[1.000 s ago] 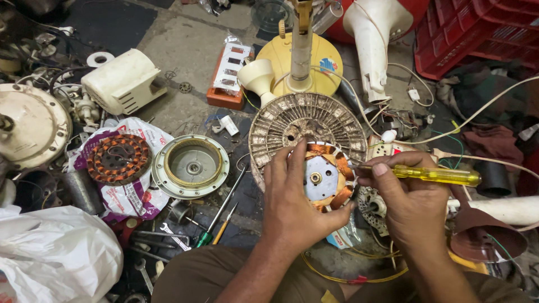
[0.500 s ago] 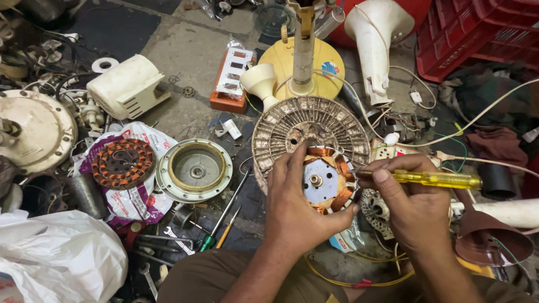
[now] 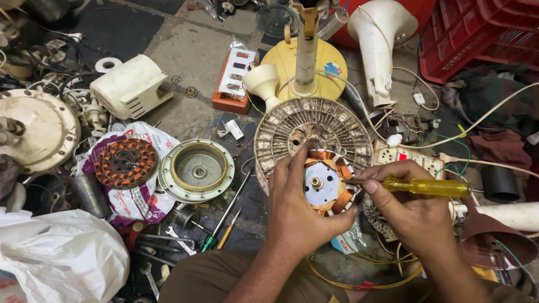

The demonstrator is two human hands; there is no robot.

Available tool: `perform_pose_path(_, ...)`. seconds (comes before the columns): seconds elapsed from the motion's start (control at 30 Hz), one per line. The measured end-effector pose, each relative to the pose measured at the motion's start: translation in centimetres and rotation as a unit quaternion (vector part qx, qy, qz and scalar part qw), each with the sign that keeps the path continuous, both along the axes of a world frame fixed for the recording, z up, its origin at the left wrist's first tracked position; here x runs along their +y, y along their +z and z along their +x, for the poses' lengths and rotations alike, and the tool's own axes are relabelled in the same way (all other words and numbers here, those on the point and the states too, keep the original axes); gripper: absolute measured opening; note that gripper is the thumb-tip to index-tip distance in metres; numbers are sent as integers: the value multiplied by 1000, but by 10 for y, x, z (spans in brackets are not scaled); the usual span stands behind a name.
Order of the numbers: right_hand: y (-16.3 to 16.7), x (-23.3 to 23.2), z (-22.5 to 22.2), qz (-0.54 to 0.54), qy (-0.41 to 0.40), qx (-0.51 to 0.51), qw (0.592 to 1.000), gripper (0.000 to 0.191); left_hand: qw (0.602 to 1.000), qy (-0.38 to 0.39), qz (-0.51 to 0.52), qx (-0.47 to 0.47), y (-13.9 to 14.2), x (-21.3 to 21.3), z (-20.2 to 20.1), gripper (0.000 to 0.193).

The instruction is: The person sits on the floor of a cluttered repair workshop and repairs a fan motor. They use a screwdriver to work on the copper coil stator, reposition the coil inside the fan housing, and handle and arrange yellow wires around the motor parts.

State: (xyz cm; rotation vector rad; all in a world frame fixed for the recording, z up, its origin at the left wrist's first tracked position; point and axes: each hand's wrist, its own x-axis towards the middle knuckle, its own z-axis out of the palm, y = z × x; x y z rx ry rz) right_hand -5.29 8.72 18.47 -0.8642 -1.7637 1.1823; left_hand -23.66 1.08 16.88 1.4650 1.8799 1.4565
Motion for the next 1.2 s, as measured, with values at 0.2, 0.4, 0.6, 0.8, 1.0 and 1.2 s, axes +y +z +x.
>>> perform_pose_path(0.2,4,-2,2,23,-14,15,1000,13,999,-10,-8,-32,2,0,0,115)
perform_pose_path(0.4,5,-12,-3,75,-29,-4,997,16,1000,-3,-10,-28,3,-1,0,115)
perform_pose_path(0.6,5,-14,-6,78,-29,-9,996,17,999,11,-16,-30,6,-1,2,114)
perform_pose_path(0.8,5,-14,-7,76,-24,-4,997,17,999,8,-33,-40,8,-2,1,114)
perform_pose_path(1.0,3,-13,-6,56,-28,-23,998,14,999,18,-21,-28,8,-2,1,114)
perform_pose_path(1.2,0,-2,-1,-24,-65,-28,997,14,999,17,-42,-17,10,-2,1,116)
